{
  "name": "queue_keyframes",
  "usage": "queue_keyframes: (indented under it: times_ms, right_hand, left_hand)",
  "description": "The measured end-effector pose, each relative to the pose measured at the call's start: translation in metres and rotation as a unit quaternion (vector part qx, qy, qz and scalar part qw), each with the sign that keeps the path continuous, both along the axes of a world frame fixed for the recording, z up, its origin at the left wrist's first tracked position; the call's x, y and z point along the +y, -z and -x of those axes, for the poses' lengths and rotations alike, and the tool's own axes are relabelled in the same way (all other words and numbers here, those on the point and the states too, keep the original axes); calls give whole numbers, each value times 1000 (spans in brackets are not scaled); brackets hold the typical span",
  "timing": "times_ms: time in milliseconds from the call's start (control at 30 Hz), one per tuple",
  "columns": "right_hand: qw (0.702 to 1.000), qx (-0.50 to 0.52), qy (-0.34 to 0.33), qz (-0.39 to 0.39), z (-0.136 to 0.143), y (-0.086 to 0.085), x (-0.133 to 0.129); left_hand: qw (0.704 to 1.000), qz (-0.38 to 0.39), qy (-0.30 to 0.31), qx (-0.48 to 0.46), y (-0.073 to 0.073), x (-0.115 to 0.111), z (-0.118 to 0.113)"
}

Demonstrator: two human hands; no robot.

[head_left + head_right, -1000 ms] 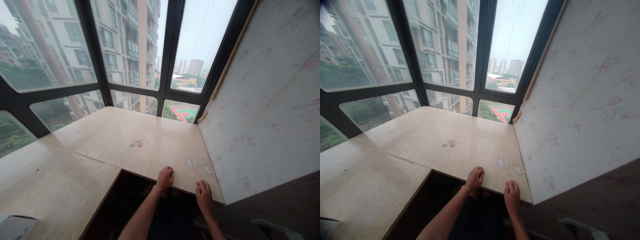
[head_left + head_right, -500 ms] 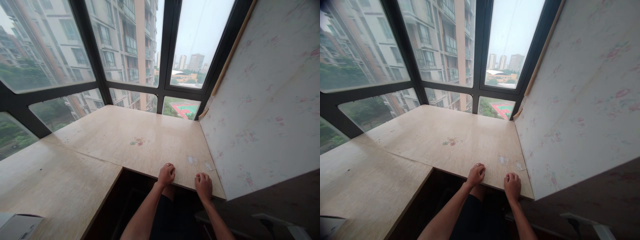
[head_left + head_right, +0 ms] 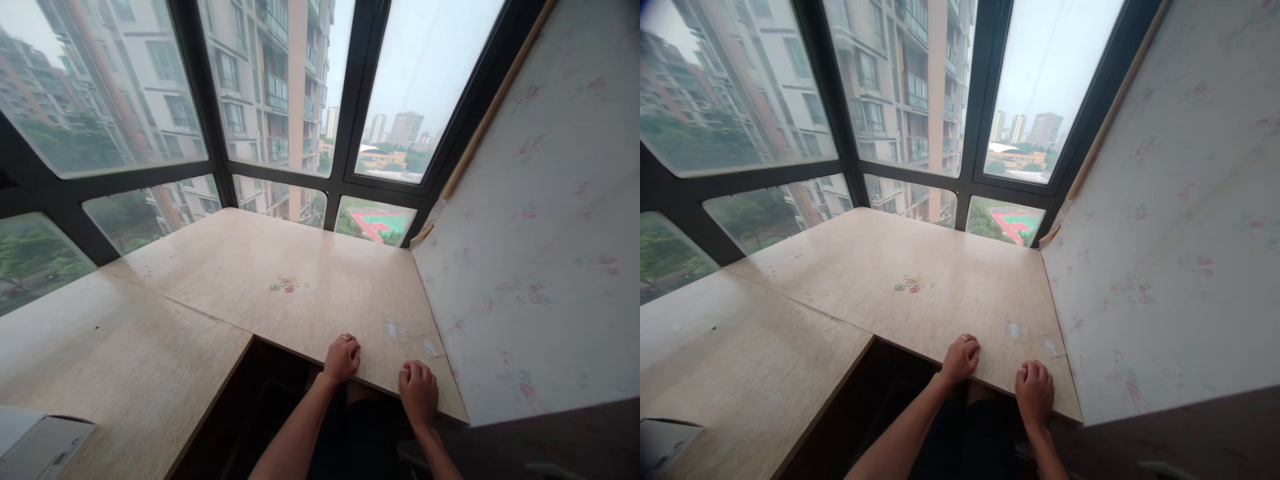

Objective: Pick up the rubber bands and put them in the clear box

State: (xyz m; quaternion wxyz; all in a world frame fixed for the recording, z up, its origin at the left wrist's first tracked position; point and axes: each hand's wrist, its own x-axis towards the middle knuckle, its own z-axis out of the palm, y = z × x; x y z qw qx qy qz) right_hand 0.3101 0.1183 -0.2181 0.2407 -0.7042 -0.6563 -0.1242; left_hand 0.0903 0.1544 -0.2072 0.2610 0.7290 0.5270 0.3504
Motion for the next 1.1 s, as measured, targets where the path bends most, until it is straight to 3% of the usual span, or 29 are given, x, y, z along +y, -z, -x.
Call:
queue_keyframes:
  times_ms: [267, 433, 567, 700, 933, 1100]
  right_hand:
    - [997, -23, -62, -41, -4, 0, -7]
    - [996, -31, -67, -51, -7, 3, -9]
    - [994, -31, -79, -65, -8, 3, -9]
    - [991, -21, -112, -68, -11, 2, -10]
    - [986, -23, -140, -92, -17, 4, -10]
    - [978, -46, -159, -128, -18, 4, -7]
  left_hand:
    - [1000, -5, -5, -8, -2, -2, -1]
    - [997, 16, -45, -60, 3, -4, -1]
    - [994, 41, -64, -77, 6, 5, 11]
    - [990, 51, -129, -34, 0, 32, 56]
    - [949, 62, -294, 95, -25, 81, 169]
    - [914, 122, -334, 193, -16, 104, 213]
